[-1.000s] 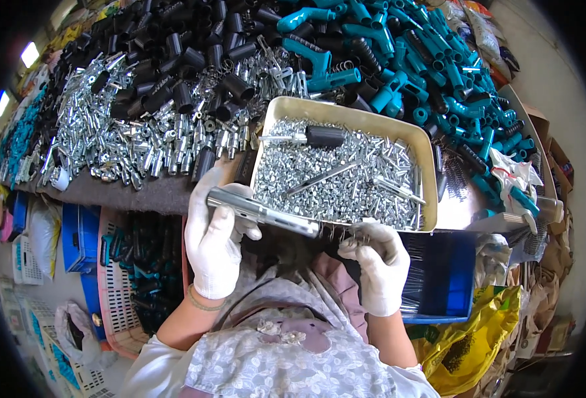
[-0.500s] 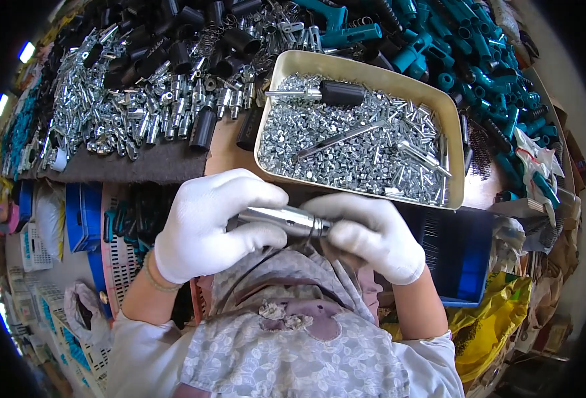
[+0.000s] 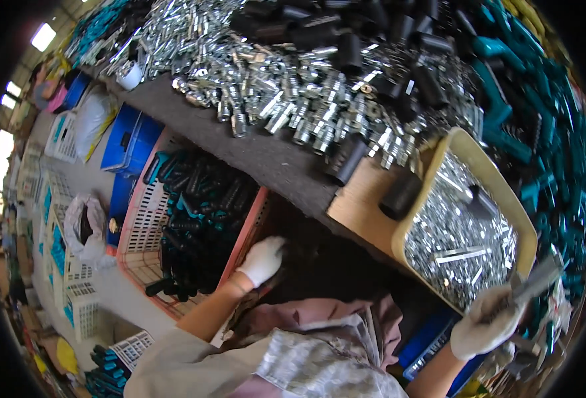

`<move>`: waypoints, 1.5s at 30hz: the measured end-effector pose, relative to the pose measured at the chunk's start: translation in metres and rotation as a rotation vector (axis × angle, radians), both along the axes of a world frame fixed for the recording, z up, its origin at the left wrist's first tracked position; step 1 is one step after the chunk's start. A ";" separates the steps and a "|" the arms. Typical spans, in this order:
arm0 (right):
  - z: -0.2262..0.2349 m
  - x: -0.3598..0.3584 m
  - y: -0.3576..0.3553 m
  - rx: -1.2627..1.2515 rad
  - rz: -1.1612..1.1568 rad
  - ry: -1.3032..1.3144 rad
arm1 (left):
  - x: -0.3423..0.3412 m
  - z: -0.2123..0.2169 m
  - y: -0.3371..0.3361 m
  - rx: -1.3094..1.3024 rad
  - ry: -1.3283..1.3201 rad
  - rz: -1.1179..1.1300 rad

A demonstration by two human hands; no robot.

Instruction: Assembling hand tools by inserting metal components into plastic handles at a workshop table.

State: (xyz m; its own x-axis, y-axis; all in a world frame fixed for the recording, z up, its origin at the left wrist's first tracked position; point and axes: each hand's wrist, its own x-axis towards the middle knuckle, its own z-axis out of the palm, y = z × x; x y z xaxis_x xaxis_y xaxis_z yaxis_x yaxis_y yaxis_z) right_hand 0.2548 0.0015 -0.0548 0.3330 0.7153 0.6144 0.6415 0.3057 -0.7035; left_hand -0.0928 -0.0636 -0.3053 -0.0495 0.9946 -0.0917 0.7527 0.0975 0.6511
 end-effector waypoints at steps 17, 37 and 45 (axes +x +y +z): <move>0.007 -0.007 0.018 -0.081 0.001 0.646 | 0.033 -0.294 0.090 -0.670 0.131 0.118; -0.004 0.003 0.010 0.085 -0.030 0.318 | 0.009 0.009 0.087 -0.330 0.151 -0.132; 0.007 -0.022 -0.064 -0.239 0.586 0.831 | 0.018 0.304 0.034 0.323 -0.245 -0.512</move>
